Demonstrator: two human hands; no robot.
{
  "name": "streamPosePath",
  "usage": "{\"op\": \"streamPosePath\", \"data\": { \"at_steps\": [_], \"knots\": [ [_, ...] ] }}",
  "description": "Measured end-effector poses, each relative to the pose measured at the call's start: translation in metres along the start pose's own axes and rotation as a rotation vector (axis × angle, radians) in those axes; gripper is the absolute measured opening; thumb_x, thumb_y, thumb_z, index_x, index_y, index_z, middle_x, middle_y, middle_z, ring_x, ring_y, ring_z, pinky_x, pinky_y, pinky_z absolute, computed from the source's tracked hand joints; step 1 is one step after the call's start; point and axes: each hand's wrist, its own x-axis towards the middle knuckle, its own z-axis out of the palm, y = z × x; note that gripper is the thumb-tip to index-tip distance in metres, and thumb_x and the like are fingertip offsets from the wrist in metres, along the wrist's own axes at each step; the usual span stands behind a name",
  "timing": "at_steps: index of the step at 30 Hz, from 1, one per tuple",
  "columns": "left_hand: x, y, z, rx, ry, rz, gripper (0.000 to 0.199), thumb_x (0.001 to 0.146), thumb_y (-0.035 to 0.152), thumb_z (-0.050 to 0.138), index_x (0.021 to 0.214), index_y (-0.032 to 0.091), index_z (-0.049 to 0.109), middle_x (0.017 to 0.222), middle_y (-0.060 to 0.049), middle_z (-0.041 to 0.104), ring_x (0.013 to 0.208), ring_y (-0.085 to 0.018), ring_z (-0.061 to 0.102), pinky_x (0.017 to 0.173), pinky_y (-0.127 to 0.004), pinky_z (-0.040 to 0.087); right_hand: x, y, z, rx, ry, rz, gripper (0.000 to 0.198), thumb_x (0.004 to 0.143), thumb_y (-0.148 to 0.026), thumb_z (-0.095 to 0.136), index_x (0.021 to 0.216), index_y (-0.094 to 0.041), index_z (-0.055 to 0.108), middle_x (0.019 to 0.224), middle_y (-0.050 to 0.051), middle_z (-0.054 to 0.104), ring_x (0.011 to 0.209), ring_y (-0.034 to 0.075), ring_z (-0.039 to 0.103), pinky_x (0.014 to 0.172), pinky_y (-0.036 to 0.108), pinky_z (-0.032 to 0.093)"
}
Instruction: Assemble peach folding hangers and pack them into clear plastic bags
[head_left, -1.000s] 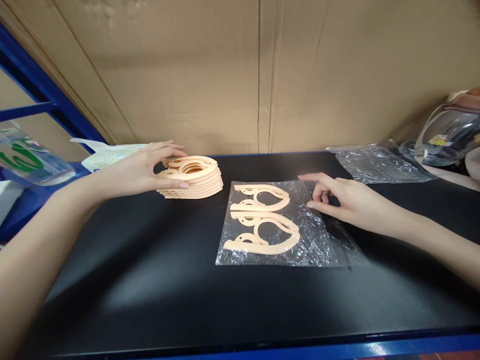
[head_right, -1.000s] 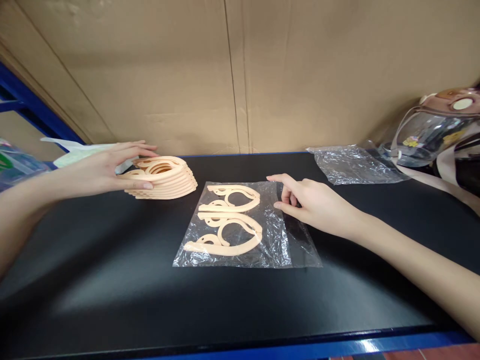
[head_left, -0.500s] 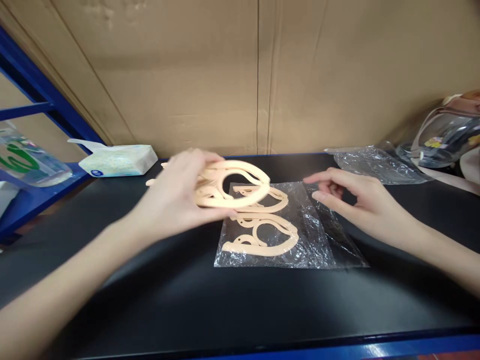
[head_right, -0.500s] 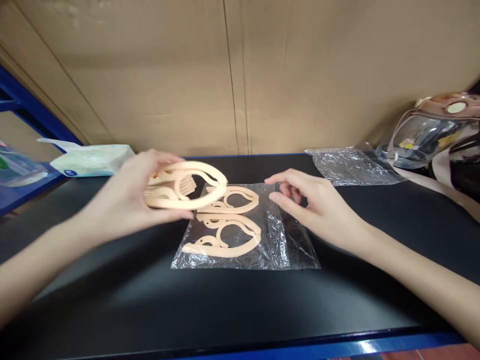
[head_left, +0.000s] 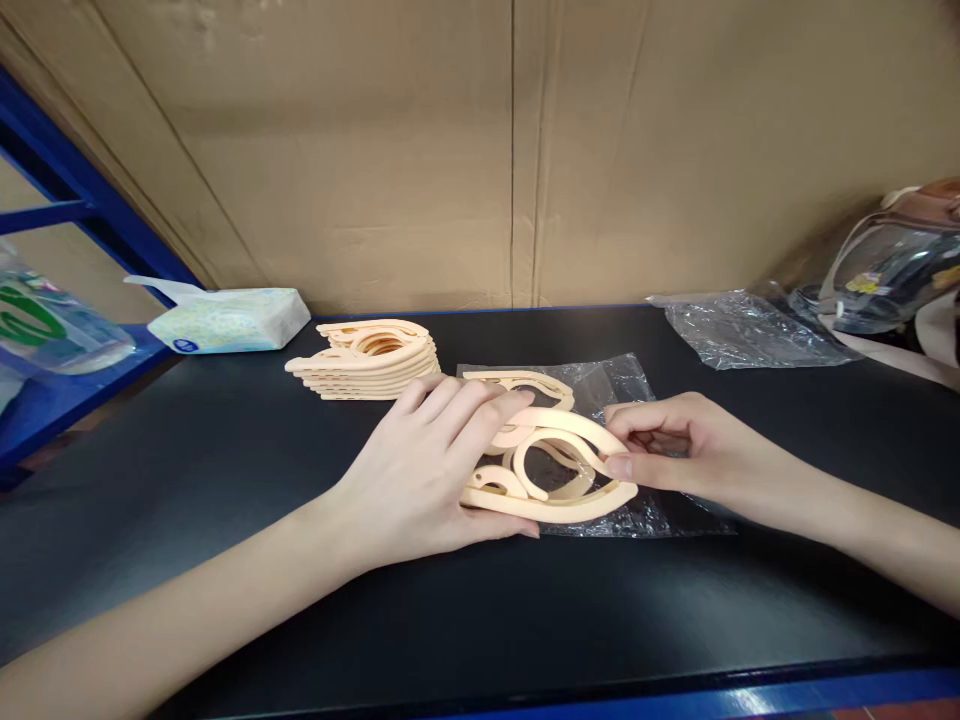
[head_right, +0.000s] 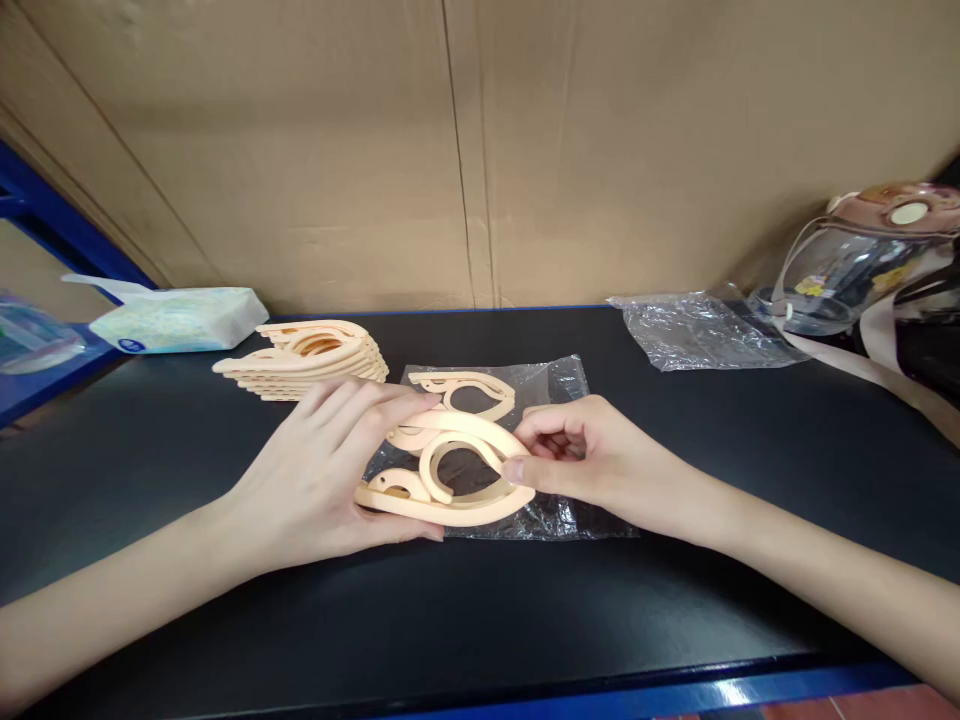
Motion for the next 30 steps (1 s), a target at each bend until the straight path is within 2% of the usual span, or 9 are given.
{"op": "streamPosePath", "data": {
  "at_steps": [9, 15, 23, 26, 28, 30],
  "knots": [
    [-0.001, -0.003, -0.002, -0.015, 0.004, 0.005, 0.085, 0.073, 0.074, 0.058, 0.129, 0.012, 0.041, 0.111, -0.012, 0.057, 0.099, -0.028, 0.054, 0.083, -0.039, 0.039, 0.002, 0.004, -0.006, 0.089, 0.010, 0.050, 0.023, 0.079, -0.040, 0.068, 0.072, -0.019, 0.066, 0.070, -0.002, 0.048, 0.067, 0.012, 0.044, 0.059, 0.026, 0.034],
    [-0.001, -0.005, -0.001, -0.044, 0.007, 0.002, 0.085, 0.074, 0.074, 0.057, 0.130, 0.013, 0.040, 0.114, -0.012, 0.055, 0.100, -0.027, 0.053, 0.083, -0.037, 0.040, 0.002, 0.005, -0.007, 0.064, 0.023, 0.055, 0.026, 0.080, -0.046, 0.065, 0.078, -0.020, 0.070, 0.073, 0.000, 0.055, 0.068, 0.014, 0.050, 0.060, 0.027, 0.041],
    [-0.002, -0.012, -0.002, 0.000, 0.013, 0.030, 0.075, 0.081, 0.065, 0.058, 0.131, 0.013, 0.039, 0.113, -0.012, 0.057, 0.098, -0.027, 0.054, 0.083, -0.037, 0.040, 0.003, 0.008, -0.011, 0.033, 0.051, 0.049, 0.029, 0.077, -0.049, 0.066, 0.075, -0.020, 0.069, 0.072, 0.000, 0.057, 0.066, 0.014, 0.051, 0.058, 0.027, 0.041],
    [-0.002, -0.015, -0.001, 0.031, 0.058, 0.057, 0.071, 0.082, 0.060, 0.060, 0.129, 0.011, 0.041, 0.109, -0.012, 0.059, 0.095, -0.026, 0.054, 0.081, -0.037, 0.040, 0.002, 0.009, -0.013, -0.007, 0.060, 0.008, 0.029, 0.080, -0.046, 0.065, 0.069, -0.020, 0.065, 0.067, -0.002, 0.051, 0.062, 0.012, 0.046, 0.055, 0.026, 0.037],
    [-0.003, -0.015, 0.000, 0.036, 0.080, 0.062, 0.069, 0.082, 0.058, 0.061, 0.128, 0.010, 0.042, 0.107, -0.012, 0.060, 0.094, -0.026, 0.055, 0.080, -0.037, 0.040, 0.001, 0.009, -0.014, -0.108, 0.083, -0.066, 0.027, 0.083, -0.044, 0.064, 0.070, -0.020, 0.063, 0.064, -0.003, 0.047, 0.059, 0.011, 0.042, 0.052, 0.025, 0.034],
    [-0.003, -0.014, 0.001, 0.027, 0.083, 0.043, 0.067, 0.083, 0.056, 0.061, 0.127, 0.009, 0.043, 0.107, -0.012, 0.059, 0.095, -0.026, 0.054, 0.080, -0.036, 0.040, 0.001, 0.009, -0.014, -0.255, 0.136, -0.184, 0.019, 0.085, -0.041, 0.063, 0.085, -0.023, 0.066, 0.069, -0.003, 0.051, 0.060, 0.011, 0.043, 0.052, 0.024, 0.036]
  ]
}}
